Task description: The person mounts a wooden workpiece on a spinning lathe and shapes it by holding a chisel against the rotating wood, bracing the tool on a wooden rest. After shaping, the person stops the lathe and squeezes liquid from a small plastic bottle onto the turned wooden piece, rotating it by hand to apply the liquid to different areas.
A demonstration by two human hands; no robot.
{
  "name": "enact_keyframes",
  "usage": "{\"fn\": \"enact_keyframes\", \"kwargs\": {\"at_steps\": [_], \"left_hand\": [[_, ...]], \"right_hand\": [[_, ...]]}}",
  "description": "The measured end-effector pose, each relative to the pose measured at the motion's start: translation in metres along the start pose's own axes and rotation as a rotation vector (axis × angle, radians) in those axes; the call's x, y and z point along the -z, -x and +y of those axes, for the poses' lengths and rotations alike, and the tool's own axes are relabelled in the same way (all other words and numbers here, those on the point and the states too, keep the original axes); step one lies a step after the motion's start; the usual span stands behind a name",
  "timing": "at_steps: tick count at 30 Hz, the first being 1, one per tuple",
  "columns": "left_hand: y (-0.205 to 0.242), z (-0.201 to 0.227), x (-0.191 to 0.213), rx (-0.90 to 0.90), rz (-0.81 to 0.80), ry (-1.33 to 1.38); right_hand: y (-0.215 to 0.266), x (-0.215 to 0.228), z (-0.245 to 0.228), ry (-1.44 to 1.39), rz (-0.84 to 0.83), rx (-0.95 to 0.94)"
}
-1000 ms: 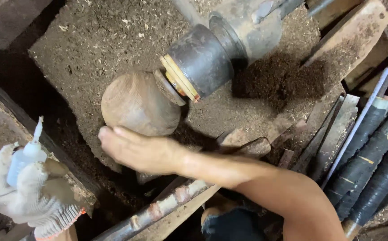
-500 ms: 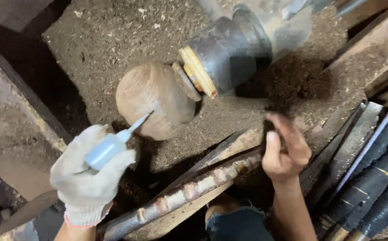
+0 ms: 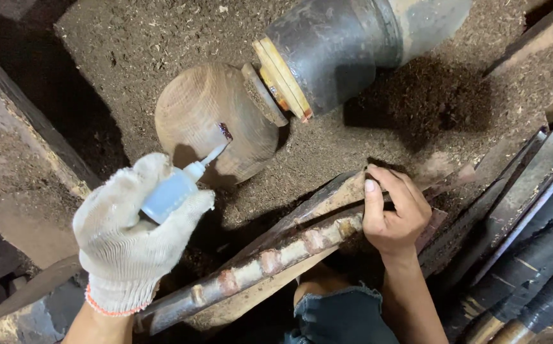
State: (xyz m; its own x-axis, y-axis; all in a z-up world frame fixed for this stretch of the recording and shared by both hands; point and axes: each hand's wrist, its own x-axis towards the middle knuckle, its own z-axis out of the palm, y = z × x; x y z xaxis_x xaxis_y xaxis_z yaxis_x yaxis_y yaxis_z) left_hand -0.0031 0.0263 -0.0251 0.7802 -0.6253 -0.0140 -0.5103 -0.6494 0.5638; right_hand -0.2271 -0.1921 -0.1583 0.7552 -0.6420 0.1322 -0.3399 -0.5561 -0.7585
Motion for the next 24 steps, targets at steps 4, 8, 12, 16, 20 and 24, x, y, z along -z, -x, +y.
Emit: {"fn": "enact_keyframes", "kwargs": {"at_steps": [4,8,12,16,20,24], "left_hand": [[-0.008,0.005,0.0,0.063,0.047,0.047],[-0.014,-0.001,-0.003,0.018,0.065,0.084],[-0.01,0.006,-0.002,0.077,0.014,0.037],[0.003,0.002,-0.002,0.021,-0.007,0.012],[0.008,0.0,-0.003,-0.004,-0.041,-0.062],[0.005,0.003,-0.002,-0.006,-0.039,-0.048]], "right_hand": [[0.003,-0.002,0.005,0.015,0.014,-0.009],[0.005,-0.002,0.009,0.005,0.016,-0.017],[0.005,-0.001,0.006,0.007,0.016,-0.01],[0.004,-0.001,0.004,0.003,0.021,-0.023],[0.004,-0.001,0.004,-0.003,0.023,-0.018],[0.003,-0.001,0.005,-0.003,0.022,-0.013]]}}
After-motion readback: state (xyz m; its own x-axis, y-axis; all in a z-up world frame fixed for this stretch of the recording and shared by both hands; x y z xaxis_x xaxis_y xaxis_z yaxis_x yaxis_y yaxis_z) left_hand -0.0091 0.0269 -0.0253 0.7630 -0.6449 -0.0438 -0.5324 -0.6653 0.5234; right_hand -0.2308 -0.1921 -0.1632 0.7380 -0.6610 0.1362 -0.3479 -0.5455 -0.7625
